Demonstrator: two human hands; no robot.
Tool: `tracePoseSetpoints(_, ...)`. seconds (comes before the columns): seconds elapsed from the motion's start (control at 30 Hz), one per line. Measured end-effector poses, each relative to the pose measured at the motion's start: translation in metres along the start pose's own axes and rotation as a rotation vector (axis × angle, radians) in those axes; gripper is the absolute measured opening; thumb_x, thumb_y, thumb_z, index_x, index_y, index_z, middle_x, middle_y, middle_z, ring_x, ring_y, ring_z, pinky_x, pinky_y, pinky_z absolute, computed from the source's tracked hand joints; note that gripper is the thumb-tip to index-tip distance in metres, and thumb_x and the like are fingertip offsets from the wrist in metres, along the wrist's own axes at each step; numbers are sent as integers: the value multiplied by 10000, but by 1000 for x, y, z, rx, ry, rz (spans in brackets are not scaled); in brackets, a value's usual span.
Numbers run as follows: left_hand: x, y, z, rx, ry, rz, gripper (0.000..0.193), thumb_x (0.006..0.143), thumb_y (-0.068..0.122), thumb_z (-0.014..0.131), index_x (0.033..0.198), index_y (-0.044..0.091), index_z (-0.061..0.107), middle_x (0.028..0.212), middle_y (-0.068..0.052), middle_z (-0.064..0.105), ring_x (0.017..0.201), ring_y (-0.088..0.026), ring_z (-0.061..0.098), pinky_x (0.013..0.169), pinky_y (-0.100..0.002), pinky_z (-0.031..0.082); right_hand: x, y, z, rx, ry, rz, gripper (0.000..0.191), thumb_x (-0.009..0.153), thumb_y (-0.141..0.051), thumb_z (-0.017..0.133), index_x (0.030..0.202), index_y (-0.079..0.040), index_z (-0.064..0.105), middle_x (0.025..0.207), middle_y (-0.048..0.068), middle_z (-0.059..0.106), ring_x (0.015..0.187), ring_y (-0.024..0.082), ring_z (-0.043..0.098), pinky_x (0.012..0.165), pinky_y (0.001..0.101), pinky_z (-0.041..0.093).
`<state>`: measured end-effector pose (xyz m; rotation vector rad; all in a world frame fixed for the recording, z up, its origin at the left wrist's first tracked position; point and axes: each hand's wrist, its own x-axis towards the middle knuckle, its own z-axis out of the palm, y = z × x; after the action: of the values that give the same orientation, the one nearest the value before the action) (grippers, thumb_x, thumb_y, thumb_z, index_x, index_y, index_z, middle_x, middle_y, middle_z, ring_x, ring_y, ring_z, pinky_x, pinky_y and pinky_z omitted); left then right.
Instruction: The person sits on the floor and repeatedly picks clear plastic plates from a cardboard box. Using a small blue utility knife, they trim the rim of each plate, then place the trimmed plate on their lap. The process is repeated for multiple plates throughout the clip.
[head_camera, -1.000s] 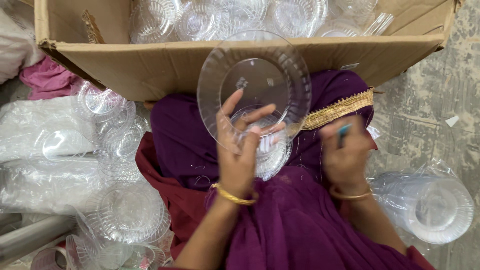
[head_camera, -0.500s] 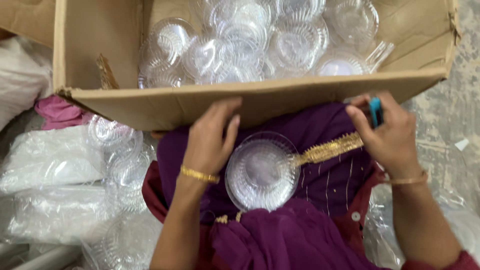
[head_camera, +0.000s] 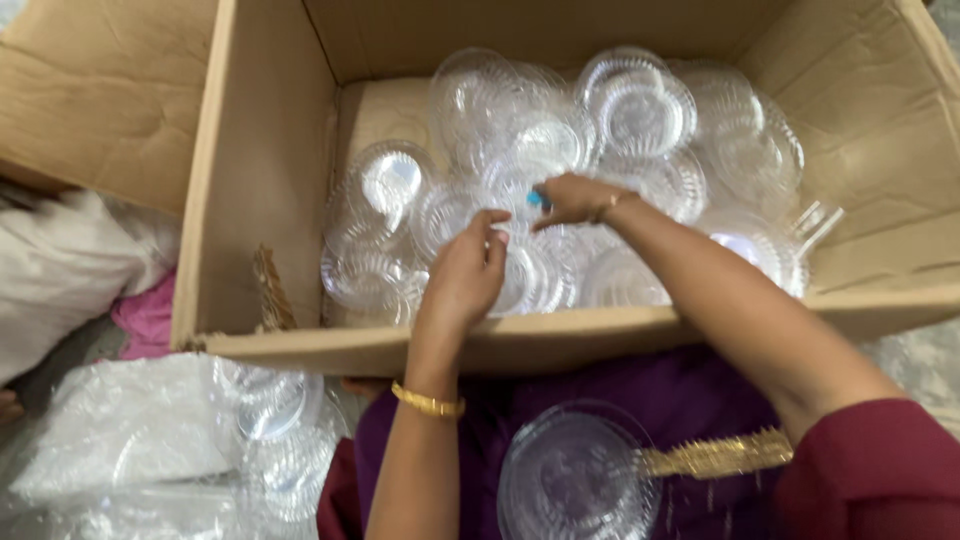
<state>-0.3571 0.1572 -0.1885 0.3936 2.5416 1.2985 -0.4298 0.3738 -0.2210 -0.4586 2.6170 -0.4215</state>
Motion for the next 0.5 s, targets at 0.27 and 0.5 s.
tracePoseSetpoints(0.27,-8,8,-7,250,525,418,663,920,333,690,1412,-55,472,1277,-346,649,1153,-482,648,934,-472,532,-48,22,-45,496,-53,-73,314,903,-303,716,1127,-85,735,990,64,773,846,146,741,791,362,582)
tracePoseSetpoints(0.5,-12,23,-10,-11,74,-14,372,1036,77,459,1396,142,529,1039,-106,808,903,-223,805,779,-410,625,-48,57,-33,665,-40,150,287,961,-253,742,1150,-49,814,992,132,827,658,297,460,608,463,389)
